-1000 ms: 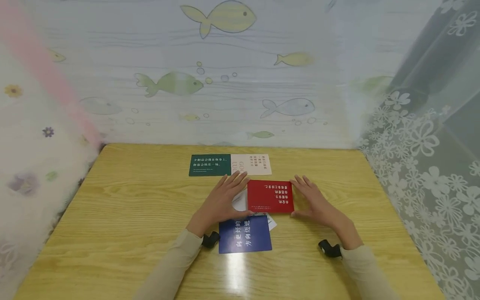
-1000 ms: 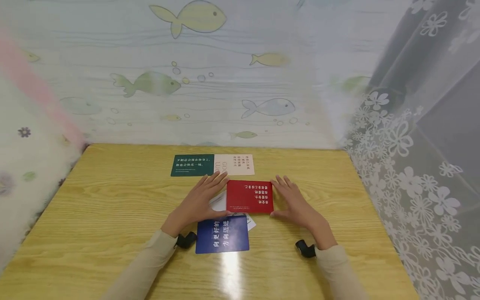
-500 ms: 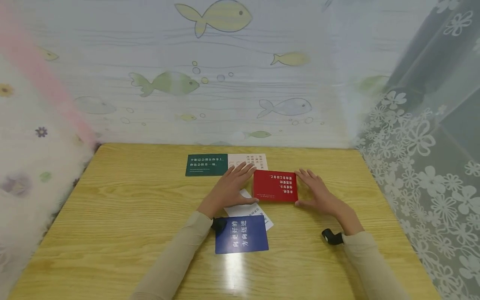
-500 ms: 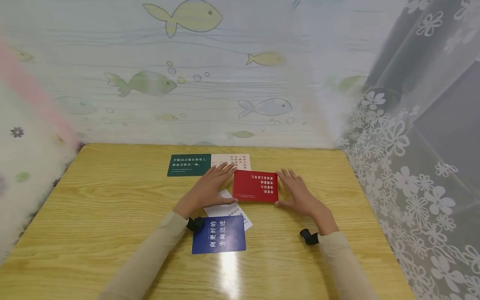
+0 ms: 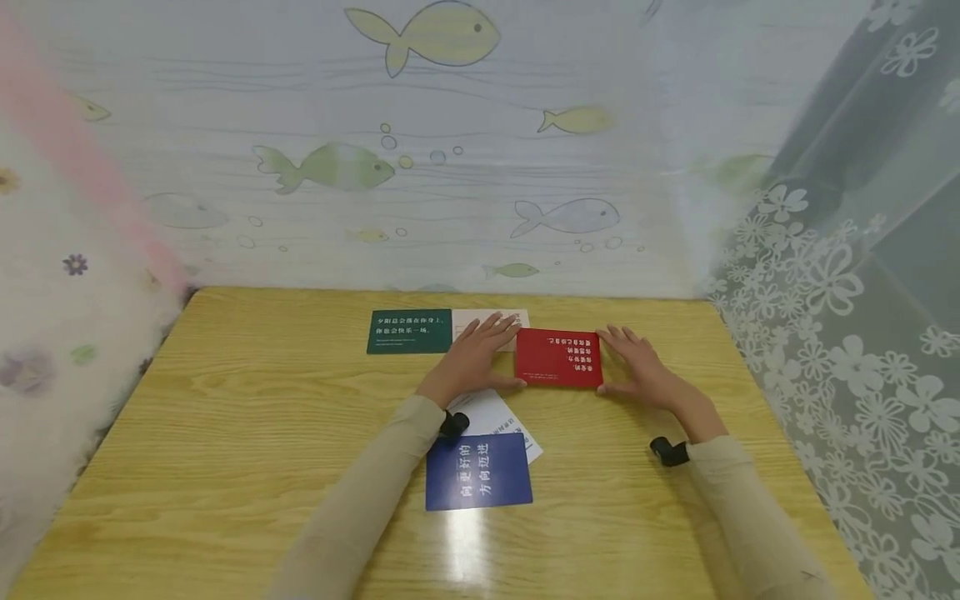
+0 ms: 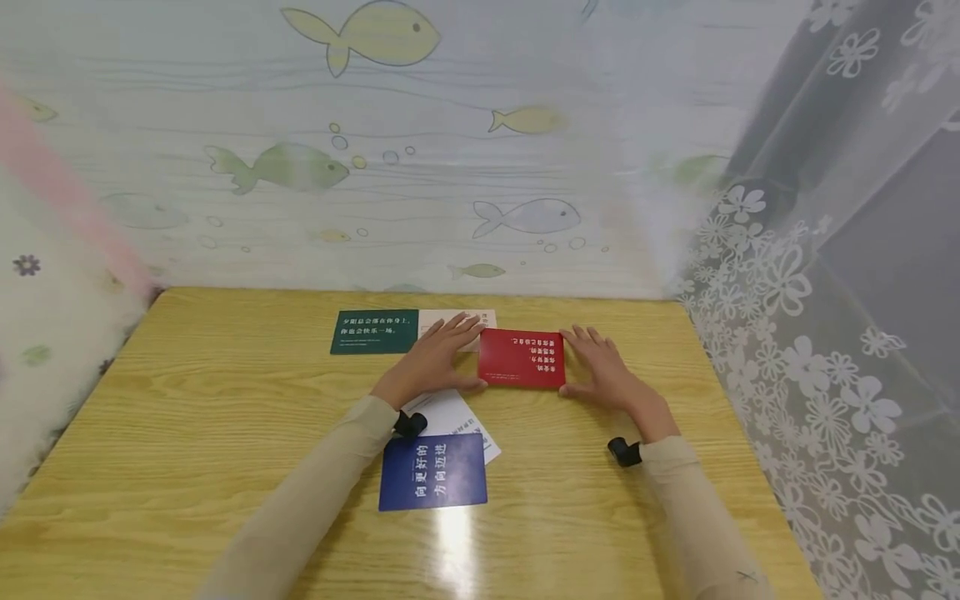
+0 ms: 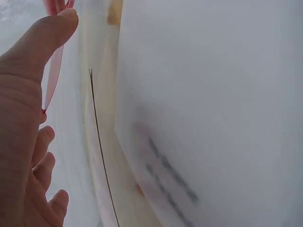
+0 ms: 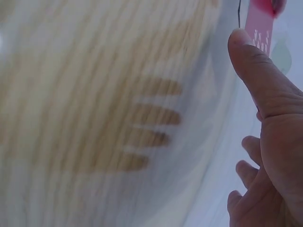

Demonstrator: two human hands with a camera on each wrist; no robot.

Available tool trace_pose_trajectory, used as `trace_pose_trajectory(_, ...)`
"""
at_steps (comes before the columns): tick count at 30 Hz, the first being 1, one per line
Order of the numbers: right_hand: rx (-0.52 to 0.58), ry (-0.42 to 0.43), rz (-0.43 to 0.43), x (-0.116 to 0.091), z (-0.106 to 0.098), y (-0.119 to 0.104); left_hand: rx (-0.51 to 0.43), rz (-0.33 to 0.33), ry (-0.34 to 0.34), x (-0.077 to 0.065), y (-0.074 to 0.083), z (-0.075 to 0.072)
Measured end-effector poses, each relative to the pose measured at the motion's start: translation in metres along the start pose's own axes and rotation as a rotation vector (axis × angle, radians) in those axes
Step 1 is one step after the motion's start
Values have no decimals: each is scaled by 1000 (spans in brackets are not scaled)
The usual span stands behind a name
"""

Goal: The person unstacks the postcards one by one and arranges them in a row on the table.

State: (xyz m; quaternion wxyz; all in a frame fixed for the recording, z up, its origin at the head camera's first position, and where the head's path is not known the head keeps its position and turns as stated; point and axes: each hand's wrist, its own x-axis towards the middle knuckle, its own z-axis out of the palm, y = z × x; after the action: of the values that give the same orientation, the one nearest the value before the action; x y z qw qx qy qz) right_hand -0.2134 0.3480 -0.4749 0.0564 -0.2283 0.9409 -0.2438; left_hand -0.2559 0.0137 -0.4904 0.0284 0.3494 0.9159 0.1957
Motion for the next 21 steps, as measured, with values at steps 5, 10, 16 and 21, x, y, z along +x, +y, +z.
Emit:
trace_pose_trajectory(5, -15, -43, 32, 3, -9, 7, -26, -9, -14, 14, 1, 3)
trace_pose_trajectory(10, -50, -53, 27, 8, -17, 14, -48, -29, -22, 25, 4, 4)
trace_pose_trajectory(16, -64, -73, 47, 13, -28, 21, -74, -62, -22, 40, 6, 4)
trace_pose_trajectory(21, -68, -75, 54, 17, -35, 26, -81, -66, -27, 51, 7, 1)
